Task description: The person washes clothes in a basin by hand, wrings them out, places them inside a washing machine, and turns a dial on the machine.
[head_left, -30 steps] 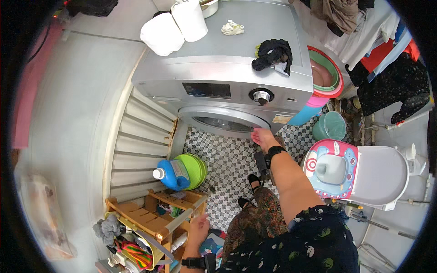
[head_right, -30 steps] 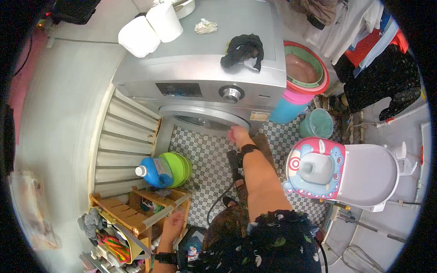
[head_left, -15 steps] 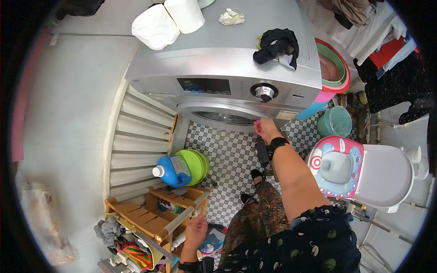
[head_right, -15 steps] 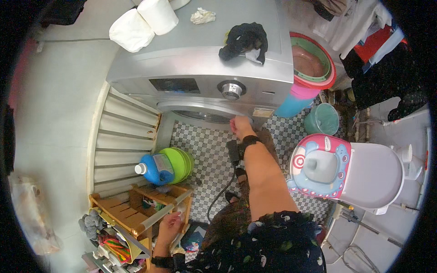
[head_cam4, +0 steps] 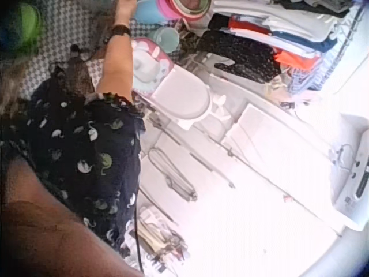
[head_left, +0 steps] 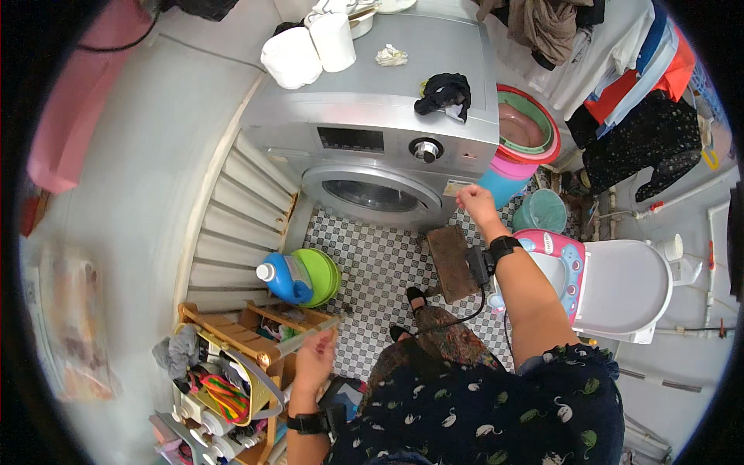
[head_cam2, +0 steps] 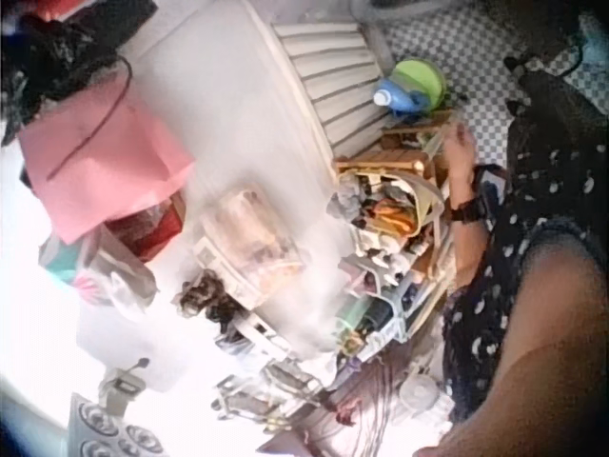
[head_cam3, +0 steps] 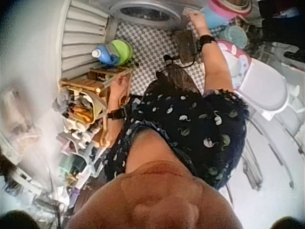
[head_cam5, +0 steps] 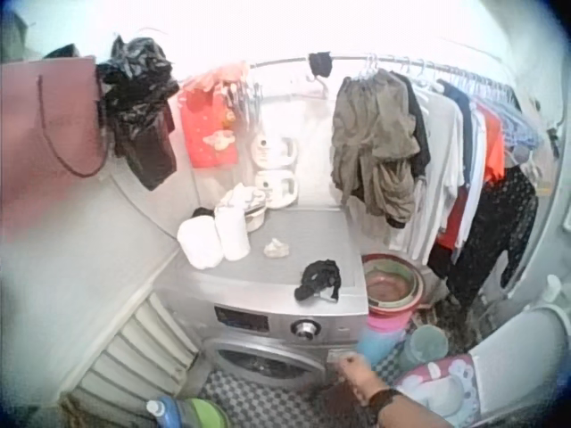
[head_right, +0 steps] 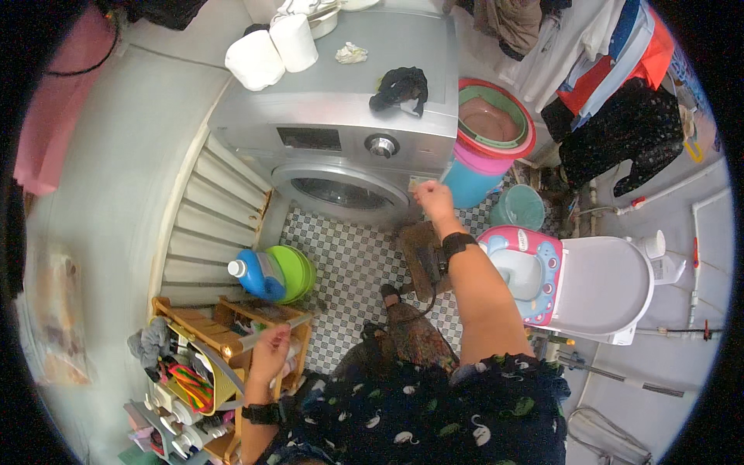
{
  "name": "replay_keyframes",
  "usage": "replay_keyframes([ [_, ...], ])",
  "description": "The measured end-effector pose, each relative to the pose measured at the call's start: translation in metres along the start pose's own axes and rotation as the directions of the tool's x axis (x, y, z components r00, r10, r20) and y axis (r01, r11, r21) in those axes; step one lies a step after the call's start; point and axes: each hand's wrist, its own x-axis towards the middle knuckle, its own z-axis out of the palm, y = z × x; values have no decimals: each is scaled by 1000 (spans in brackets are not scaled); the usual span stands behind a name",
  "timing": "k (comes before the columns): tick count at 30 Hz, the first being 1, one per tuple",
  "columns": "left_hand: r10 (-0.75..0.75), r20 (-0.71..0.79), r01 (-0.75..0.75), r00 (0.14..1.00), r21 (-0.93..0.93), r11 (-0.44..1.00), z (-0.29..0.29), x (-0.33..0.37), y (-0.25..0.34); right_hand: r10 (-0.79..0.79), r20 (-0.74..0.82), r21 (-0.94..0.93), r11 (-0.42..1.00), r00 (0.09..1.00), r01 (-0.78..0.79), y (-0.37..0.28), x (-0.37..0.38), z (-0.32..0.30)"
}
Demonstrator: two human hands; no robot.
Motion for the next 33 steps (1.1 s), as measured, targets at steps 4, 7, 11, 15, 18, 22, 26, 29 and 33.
replay_keyframes([
  [4,13,-77,-17,997,-58,998,-6,-13,12,-101,59,-179,978,993,110,-24,7,7],
  [7,27,-124,-38,992,-82,996,0,-16,2,-149,9,-376,916,989,141,-36,20,29],
  [11,79,-157,-86,984,-43,995,-3,-20,13,-90,-44,-431,900,995,62,-23,37,43],
  [15,98,-196,-98,976,9,995,-8,-24,18,-118,-108,-358,931,987,72,1,64,30],
  [18,54,-220,-56,974,-5,998,-12,-35,2,-93,-280,-334,942,955,-7,1,64,16],
  [22,-11,-245,-8,969,-77,997,-9,-40,-4,-223,-382,-433,900,897,39,-29,36,-7],
  [26,-36,-223,23,974,-60,998,-7,-34,-9,-254,-395,-536,844,883,3,-28,42,-14],
  [29,-5,-224,10,974,21,1000,-10,-23,-5,-270,-432,-522,853,860,5,-22,46,-9],
  [33,71,-261,-64,963,38,997,-14,-11,3,-285,-425,-468,882,859,61,-18,51,-14],
])
